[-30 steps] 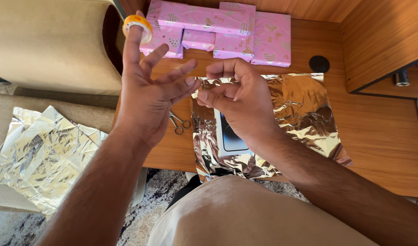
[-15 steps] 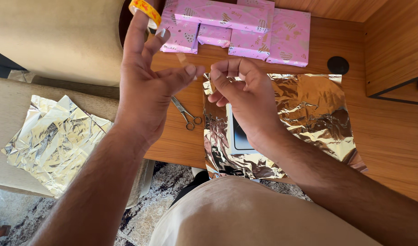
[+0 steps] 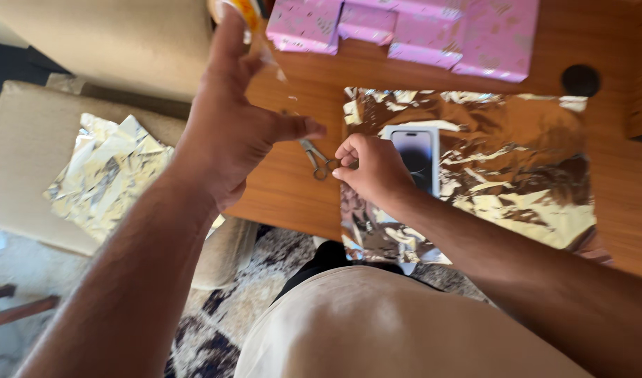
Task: The person wraps a small box in pink patterned wrapping paper, folds the edges, and secures them with tape. They then place an iPhone box on a sheet of gold foil, fold the foil around it, and tape the edges to complete the wrapping.
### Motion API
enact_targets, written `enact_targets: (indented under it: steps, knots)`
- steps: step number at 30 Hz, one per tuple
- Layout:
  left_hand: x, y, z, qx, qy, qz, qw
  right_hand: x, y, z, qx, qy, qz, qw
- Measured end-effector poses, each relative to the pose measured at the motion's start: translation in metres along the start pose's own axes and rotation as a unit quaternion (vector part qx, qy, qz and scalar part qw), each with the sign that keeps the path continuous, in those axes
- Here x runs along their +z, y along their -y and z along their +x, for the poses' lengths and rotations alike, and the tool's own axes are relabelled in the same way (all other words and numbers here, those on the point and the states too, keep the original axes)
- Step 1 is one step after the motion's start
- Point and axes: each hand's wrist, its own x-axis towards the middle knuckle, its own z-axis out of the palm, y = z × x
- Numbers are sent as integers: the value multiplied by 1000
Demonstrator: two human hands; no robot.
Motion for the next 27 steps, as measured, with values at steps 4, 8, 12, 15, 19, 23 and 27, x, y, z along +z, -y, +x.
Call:
enact_targets:
  steps: [4, 8, 12, 15, 19, 23, 27]
  knots:
    - [-13, -3, 1, -132, 70, -148, 978, 28, -3, 8, 2, 12, -98, 995]
    - [-19, -13, 11, -228, 95, -158, 956, 48, -2, 15, 23, 23, -214, 976]
    - [-24, -25, 21, -263, 123, -156, 944, 57, -6, 17, -22, -10, -226, 974]
    - [-25, -30, 29, -179, 174, -99, 963, 58, -6, 23, 67, 8, -168, 983]
    - [-23, -32, 35, -124, 189, -106, 968, 58, 5, 29, 0, -11, -157, 988]
    - [-20, -31, 36, -134, 155, -24, 978, 50, 17, 31, -2, -9, -119, 993]
    - [-20, -30, 37, -142, 142, -43, 979, 32, 20, 39, 249, 74, 36, 965]
